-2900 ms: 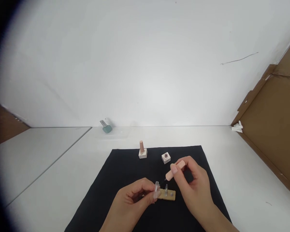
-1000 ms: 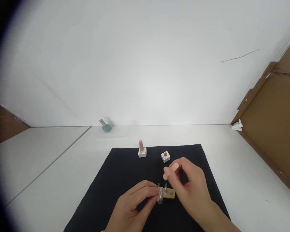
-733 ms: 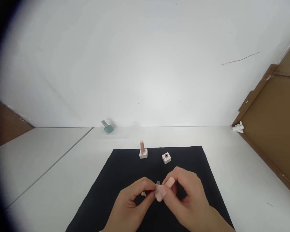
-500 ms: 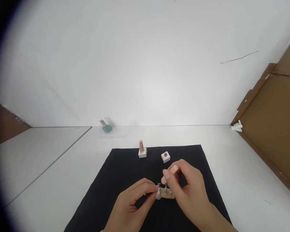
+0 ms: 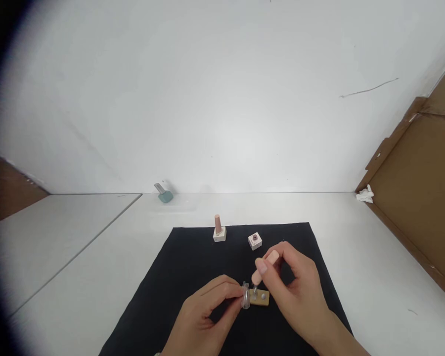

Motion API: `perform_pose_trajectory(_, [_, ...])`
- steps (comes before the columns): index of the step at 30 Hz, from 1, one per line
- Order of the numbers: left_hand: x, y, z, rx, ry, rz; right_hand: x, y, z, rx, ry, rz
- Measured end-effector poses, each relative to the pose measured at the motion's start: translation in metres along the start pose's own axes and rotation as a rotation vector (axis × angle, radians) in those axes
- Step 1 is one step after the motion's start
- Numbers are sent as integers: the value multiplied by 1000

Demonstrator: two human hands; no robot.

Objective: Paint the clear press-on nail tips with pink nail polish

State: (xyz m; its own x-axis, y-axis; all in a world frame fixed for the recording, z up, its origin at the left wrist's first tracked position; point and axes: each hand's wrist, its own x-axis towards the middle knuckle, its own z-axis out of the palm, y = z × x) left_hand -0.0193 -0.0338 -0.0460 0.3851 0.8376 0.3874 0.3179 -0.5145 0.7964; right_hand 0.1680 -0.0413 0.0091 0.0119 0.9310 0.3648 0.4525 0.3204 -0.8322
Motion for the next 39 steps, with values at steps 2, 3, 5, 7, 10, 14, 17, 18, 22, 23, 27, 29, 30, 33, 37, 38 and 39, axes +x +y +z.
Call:
perform_pose_trajectory(2, [0, 0, 0, -10, -10, -6, -1, -2, 0, 37, -132, -11])
perform_pose_trajectory(3, [0, 1, -1, -13, -13, -9, -1, -2, 1, 46, -183, -11])
perform_pose_trajectory(5, [0, 1, -1, -15, -10, -14, -1, -1, 2, 28, -169, 5])
perform_pose_trajectory(7, [0, 1, -1, -23, -1, -17, 0, 2, 2, -21, -8, 28])
perform_pose_trajectory(10, [1, 2, -1, -48, -3, -50, 1, 4, -1, -38, 161, 33])
perform_pose_trajectory(14, [4, 5, -3, -111, -8, -138, 0, -1, -3, 62, -80, 0])
perform_pose_trajectory(17, [6, 6, -4, -171, -4, -218, 0, -2, 0, 64, -166, 25])
perform_pose_trajectory(18, [7, 5, -4, -194, -6, -237, 0, -1, 0, 47, -117, 45])
perform_pose_trajectory(22, [8, 5, -4, -316, -36, -278, 3, 3, -1, 35, 111, 119])
perform_pose_trajectory(23, [8, 5, -4, -351, -43, -291, 3, 3, -2, 50, 109, 118])
perform_pose_trajectory(27, [9, 4, -5, -489, -43, -396, -1, -1, -3, 111, -26, 24])
perform_pose_trajectory(29, [9, 4, -5, -552, -36, -452, -3, -3, -1, 124, -83, -31])
perform_pose_trajectory(30, [9, 3, -5, -579, -34, -469, -3, -3, 0, 117, -100, -48])
perform_pose_trajectory(33, [9, 2, -5, -622, -35, -470, -1, 0, 1, 68, -53, -31])
perform_pose_trajectory(37, [8, 2, -4, -618, -53, -451, 0, 4, -1, 54, 99, 57])
perform_pose_trajectory(38, [8, 2, -4, -611, -54, -443, 0, 4, -2, 61, 109, 54])
perform_pose_trajectory(39, [7, 2, -4, -598, -51, -427, -1, 4, -2, 70, 99, 43])
